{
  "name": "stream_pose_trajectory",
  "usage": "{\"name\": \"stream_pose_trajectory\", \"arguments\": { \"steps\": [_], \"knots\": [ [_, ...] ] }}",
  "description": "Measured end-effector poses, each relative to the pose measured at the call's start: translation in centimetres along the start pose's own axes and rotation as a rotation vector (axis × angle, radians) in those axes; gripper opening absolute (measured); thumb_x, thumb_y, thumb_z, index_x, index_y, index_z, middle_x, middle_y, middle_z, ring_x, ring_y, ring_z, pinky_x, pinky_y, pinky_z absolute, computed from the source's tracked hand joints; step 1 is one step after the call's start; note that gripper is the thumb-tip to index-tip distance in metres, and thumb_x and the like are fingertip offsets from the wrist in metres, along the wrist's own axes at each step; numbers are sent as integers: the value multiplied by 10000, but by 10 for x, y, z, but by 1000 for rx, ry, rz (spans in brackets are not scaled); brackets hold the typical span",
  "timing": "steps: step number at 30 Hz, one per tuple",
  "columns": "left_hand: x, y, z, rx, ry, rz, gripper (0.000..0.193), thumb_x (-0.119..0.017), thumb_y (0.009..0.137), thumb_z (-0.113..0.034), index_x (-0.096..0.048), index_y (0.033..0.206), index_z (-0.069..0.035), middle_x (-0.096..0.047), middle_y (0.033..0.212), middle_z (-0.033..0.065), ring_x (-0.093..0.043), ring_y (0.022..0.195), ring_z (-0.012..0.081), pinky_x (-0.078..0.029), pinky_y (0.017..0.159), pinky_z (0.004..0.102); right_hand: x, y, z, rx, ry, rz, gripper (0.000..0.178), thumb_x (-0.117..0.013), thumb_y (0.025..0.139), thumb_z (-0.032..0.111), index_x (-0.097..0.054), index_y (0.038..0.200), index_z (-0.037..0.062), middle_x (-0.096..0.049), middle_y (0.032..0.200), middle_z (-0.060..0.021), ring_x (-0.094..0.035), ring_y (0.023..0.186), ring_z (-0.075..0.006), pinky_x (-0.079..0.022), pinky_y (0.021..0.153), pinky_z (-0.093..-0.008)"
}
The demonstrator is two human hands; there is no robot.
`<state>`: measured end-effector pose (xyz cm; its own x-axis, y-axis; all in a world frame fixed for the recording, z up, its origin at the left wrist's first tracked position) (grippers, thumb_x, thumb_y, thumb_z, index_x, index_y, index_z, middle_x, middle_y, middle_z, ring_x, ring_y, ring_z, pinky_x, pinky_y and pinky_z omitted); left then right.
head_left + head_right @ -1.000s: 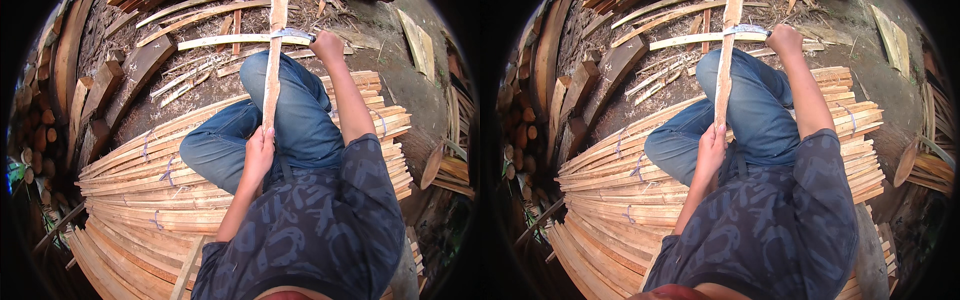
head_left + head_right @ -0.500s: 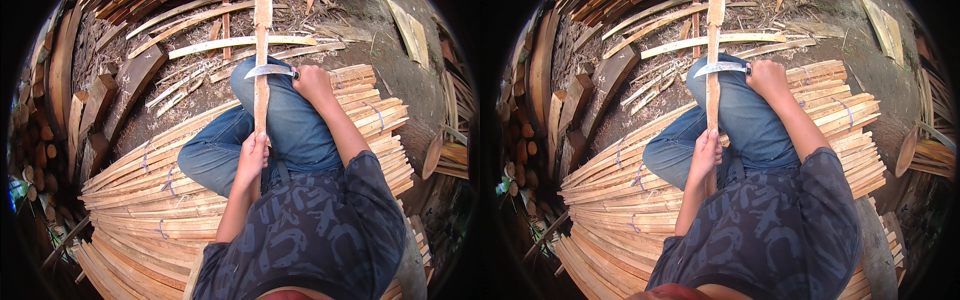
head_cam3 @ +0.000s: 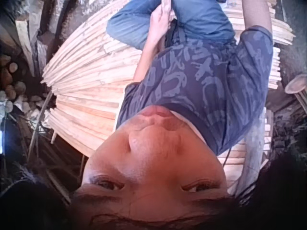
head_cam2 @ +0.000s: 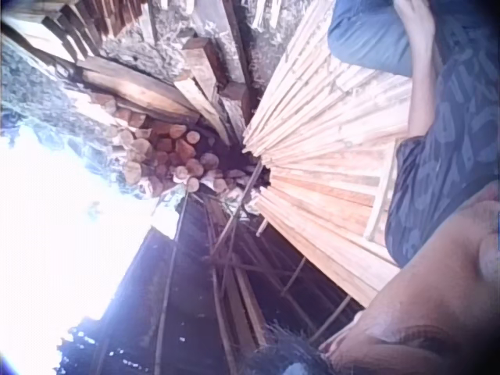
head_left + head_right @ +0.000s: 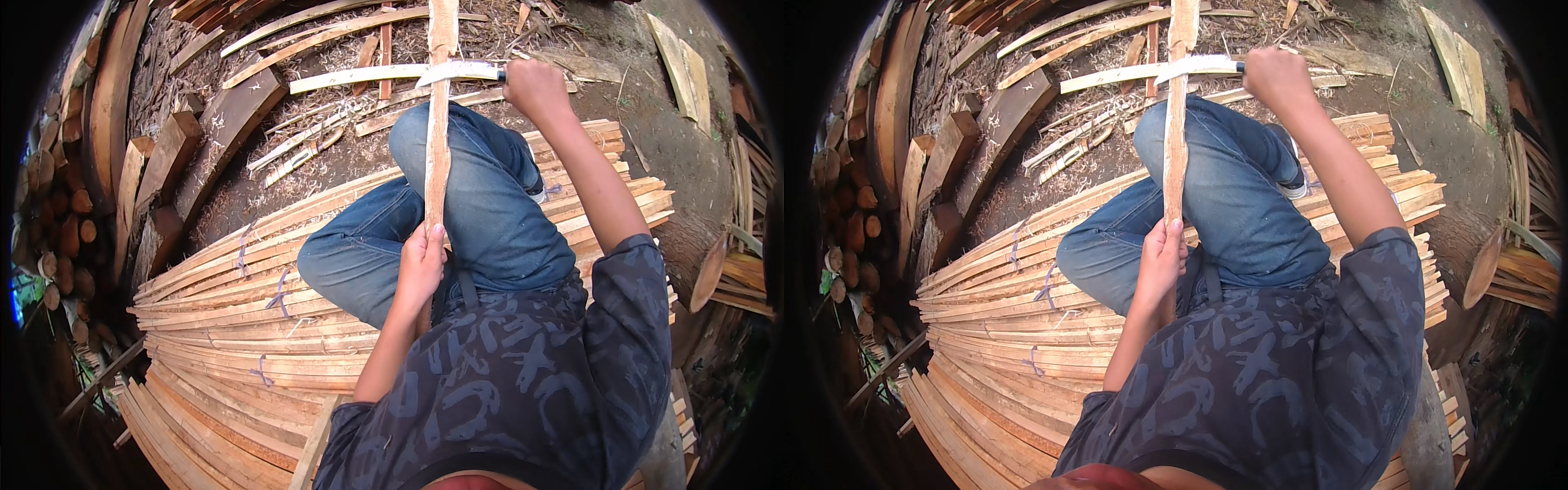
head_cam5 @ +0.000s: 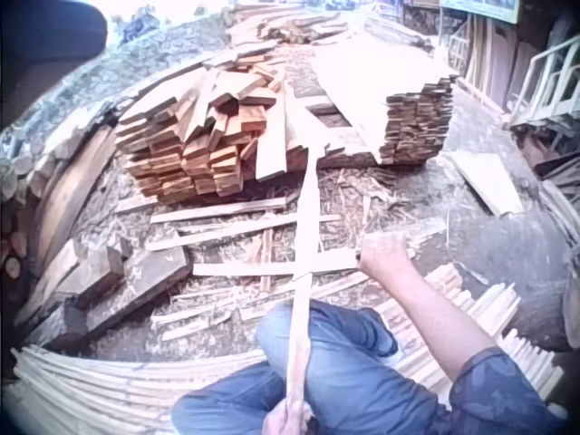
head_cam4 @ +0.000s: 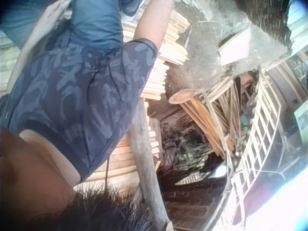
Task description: The person sits cross-legged on the ground and uses a curved knife to shave thin strips from a long piece of wood held across their lap. They repeatedly scrape the blade along the wood to remove the outer layer, creating a pile of wood shavings.
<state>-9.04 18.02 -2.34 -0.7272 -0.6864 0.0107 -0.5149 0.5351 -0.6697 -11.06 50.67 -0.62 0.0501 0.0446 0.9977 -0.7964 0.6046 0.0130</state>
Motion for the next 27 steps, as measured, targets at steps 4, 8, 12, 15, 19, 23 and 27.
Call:
{"name": "stream_pose_trajectory", "arguments": {
  "steps": [4,8,12,15,19,23,27],
  "knots": [
    [-8,-6,2,58,-23,41,257,-443,1030,-336,-479,934,-100,-343,601,-73,-276,452,5,-214,378,184,-2,17,-68,-253,47,-50,187,-612,806,191,-696,798,24,-688,753,-193,-696,734,-363,-563,665,-455],
    [-9,-4,4,178,-205,139,279,-439,1029,-341,-425,855,-124,-333,592,-69,-247,438,11,-196,372,197,-14,-51,-17,-175,272,134,219,-625,812,222,-711,829,22,-676,760,-232,-677,748,-395,-550,703,-465],
    [-9,5,9,214,-410,402,384,-400,1024,-436,-401,798,-126,-281,526,-59,-204,393,24,-178,350,214,-56,-95,0,-327,551,158,264,-652,818,283,-711,764,31,-650,699,-233,-656,734,-417,-532,685,-472],
    [-9,7,18,248,-536,509,453,-375,1015,-499,-388,752,-131,-251,490,-65,-205,360,31,-195,326,205,-55,-99,8,-276,601,92,278,-652,824,304,-712,755,41,-647,684,-217,-653,716,-408,-527,668,-471],
    [-12,5,17,232,-631,567,458,-386,1012,-499,-368,730,-139,-257,483,-72,-219,344,30,-214,310,199,-30,-95,11,-166,620,-47,216,-677,808,252,-709,782,40,-645,663,-189,-647,673,-386,-517,626,-452],
    [-14,4,9,215,-464,509,471,-370,1017,-497,-339,697,-153,-257,493,-79,-229,350,19,-219,310,187,-10,-82,20,-109,485,0,165,-699,778,203,-732,876,74,-672,692,-150,-669,690,-344,-540,651,-426],
    [-16,-1,13,172,-289,329,427,-427,1015,-448,-356,709,-159,-290,502,-79,-249,358,21,-216,323,201,3,-65,27,4,297,-30,196,-725,746,261,-708,753,65,-677,713,-169,-688,686,-327,-560,637,-421]
  ]
}}
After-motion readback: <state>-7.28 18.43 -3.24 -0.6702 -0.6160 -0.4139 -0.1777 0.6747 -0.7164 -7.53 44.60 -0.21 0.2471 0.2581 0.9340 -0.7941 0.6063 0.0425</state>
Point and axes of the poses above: each hand's wrist, its own y-axis towards the middle knuckle, its own x-axis out of the back of the hand, z = x × y, the point moved 7 cm from there along y, towards the middle knuckle
